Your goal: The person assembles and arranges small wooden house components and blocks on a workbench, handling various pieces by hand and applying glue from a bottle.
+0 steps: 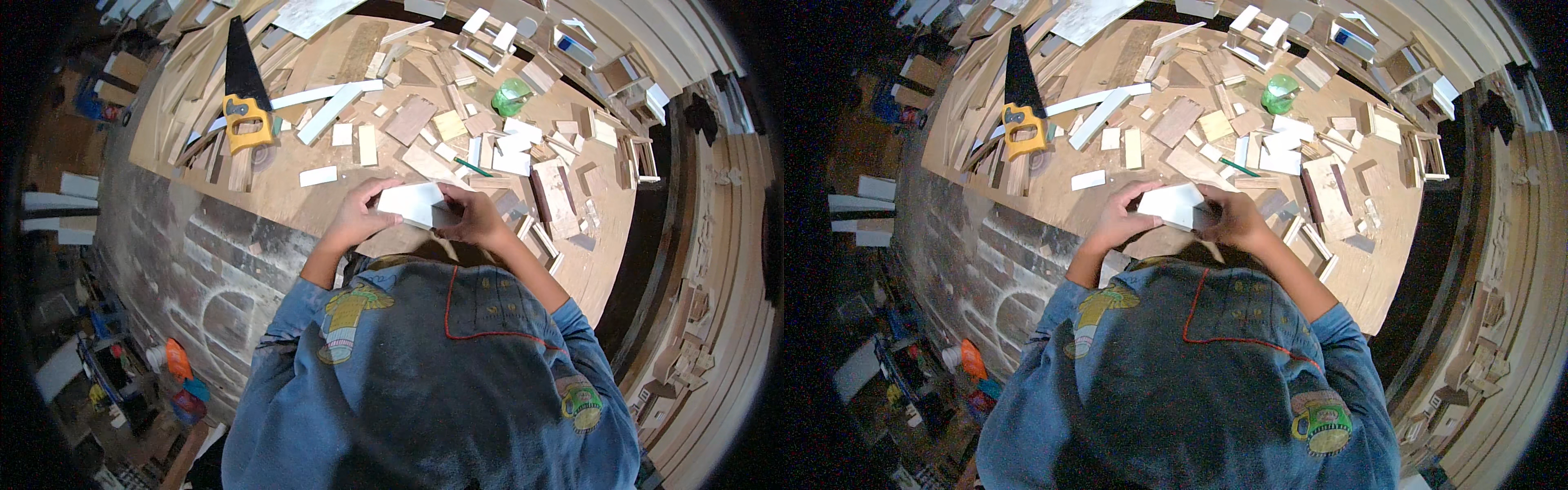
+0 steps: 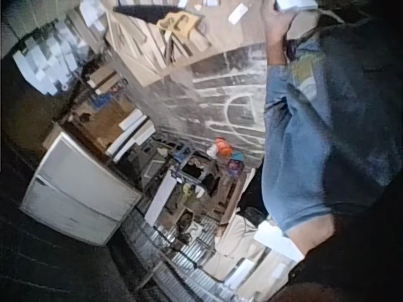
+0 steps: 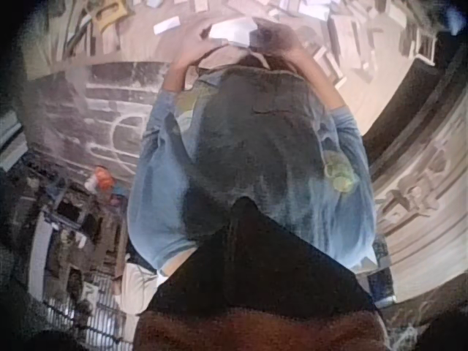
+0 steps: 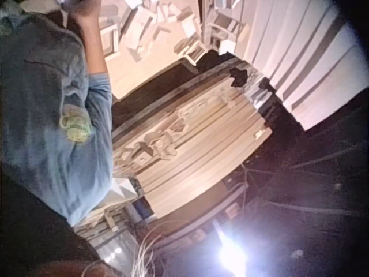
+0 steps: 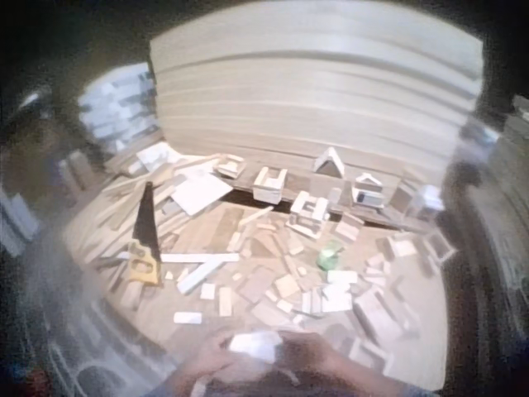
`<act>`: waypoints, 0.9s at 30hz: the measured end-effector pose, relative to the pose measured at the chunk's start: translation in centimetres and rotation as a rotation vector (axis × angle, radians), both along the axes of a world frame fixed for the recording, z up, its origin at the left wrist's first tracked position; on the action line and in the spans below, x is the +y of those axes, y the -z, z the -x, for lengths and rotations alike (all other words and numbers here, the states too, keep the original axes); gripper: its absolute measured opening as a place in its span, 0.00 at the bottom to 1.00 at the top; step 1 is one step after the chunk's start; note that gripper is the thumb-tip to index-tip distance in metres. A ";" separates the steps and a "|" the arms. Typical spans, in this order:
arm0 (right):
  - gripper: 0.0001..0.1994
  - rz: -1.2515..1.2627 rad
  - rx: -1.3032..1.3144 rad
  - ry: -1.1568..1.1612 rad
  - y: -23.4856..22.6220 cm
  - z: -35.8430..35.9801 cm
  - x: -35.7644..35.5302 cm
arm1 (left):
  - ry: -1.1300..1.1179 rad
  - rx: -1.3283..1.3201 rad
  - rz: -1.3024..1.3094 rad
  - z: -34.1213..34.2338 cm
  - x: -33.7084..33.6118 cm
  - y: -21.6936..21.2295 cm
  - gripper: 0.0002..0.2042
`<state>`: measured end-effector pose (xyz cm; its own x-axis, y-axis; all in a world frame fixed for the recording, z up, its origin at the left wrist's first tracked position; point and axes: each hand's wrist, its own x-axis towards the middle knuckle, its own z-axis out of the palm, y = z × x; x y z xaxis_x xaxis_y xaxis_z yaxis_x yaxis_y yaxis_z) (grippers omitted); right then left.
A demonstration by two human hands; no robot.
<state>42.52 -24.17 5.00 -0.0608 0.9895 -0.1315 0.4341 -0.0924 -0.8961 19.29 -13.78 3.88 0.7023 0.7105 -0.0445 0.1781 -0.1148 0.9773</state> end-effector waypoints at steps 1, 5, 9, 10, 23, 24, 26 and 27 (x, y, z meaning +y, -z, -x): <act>0.35 -0.008 -0.124 -0.040 -0.2 0.1 0.0 | 0.029 0.093 -0.227 0.3 0.2 0.1 0.28; 0.32 0.007 -0.504 -0.149 -0.7 1.0 0.0 | 0.064 0.310 -0.701 0.4 -0.1 0.0 0.28; 0.36 -0.065 -0.413 -0.101 0.5 0.4 -0.8 | 0.040 0.234 -0.676 0.5 -0.1 1.3 0.26; 0.35 -0.068 -0.377 -0.089 0.1 0.3 -0.9 | 0.037 0.214 -0.676 0.5 -0.1 1.4 0.25; 0.32 -0.138 -0.304 0.081 1.0 -1.0 -2.7 | 0.056 0.258 -0.700 0.3 -0.2 0.5 0.25; 0.32 -0.170 -0.294 0.096 1.1 -0.9 -2.8 | 0.054 0.256 -0.700 0.5 -0.2 0.5 0.25; 0.32 -0.203 -0.281 0.115 1.1 -0.8 -2.9 | 0.044 0.248 -0.688 0.6 -0.2 0.6 0.25; 0.33 -0.204 -0.276 0.118 0.8 -0.7 -2.9 | 0.036 0.244 -0.676 0.7 -0.3 0.6 0.25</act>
